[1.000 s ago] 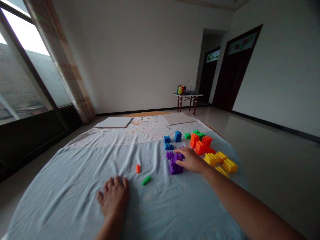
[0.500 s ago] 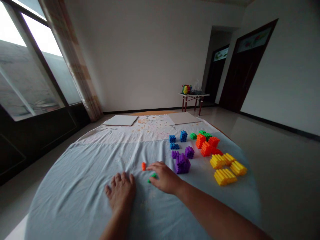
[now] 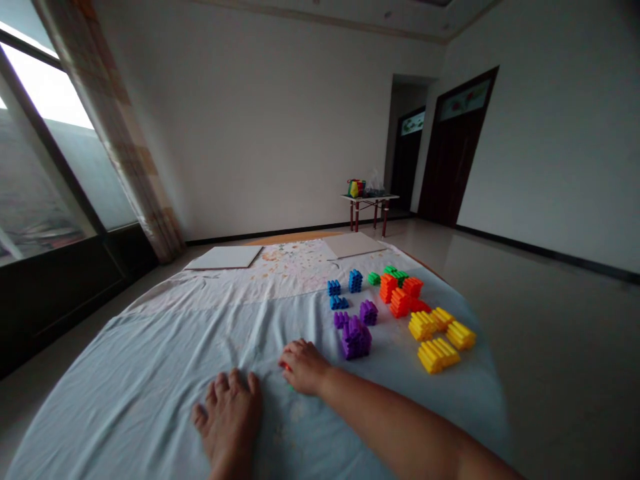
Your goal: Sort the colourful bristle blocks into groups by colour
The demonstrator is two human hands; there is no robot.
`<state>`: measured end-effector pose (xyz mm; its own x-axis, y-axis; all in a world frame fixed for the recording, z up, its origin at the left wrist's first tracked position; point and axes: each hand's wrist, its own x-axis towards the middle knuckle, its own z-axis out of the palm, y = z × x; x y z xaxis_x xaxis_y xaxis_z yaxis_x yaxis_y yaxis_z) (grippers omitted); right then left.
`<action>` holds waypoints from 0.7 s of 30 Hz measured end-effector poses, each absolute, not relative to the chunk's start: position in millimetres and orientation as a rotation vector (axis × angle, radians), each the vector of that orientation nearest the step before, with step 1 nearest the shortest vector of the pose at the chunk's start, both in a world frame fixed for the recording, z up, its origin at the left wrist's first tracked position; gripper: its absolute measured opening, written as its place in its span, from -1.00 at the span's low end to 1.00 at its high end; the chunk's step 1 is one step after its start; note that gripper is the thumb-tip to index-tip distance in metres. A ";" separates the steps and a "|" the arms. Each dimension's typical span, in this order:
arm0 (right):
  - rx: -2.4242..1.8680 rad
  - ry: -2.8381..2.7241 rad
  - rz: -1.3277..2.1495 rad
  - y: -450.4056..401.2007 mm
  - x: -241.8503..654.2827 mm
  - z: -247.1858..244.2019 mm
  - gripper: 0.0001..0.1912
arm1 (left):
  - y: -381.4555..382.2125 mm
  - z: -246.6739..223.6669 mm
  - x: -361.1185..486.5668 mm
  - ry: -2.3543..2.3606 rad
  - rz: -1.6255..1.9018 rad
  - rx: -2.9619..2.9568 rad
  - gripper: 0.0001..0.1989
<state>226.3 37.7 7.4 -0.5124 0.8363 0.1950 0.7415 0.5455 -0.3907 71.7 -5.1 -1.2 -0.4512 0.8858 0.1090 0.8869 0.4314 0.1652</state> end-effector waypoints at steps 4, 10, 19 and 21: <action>-1.182 -2.485 0.377 17.6 252.0 11.6 -0.76 | -4.2 -1.1 72.6 -2.667 -0.298 -1.643 -0.34; -1.321 -2.485 0.425 -18.3 288.0 22.7 -0.60 | -2.9 -1.6 73.0 -2.642 -0.336 -1.653 -0.33; -1.678 -2.343 0.272 -48.6 320.1 31.9 -0.50 | -3.9 -2.2 75.3 -2.640 -0.363 -1.656 -0.33; -1.691 -2.319 0.299 -50.3 326.2 30.3 -0.50 | -4.6 -1.8 75.5 -2.636 -0.362 -1.658 -0.34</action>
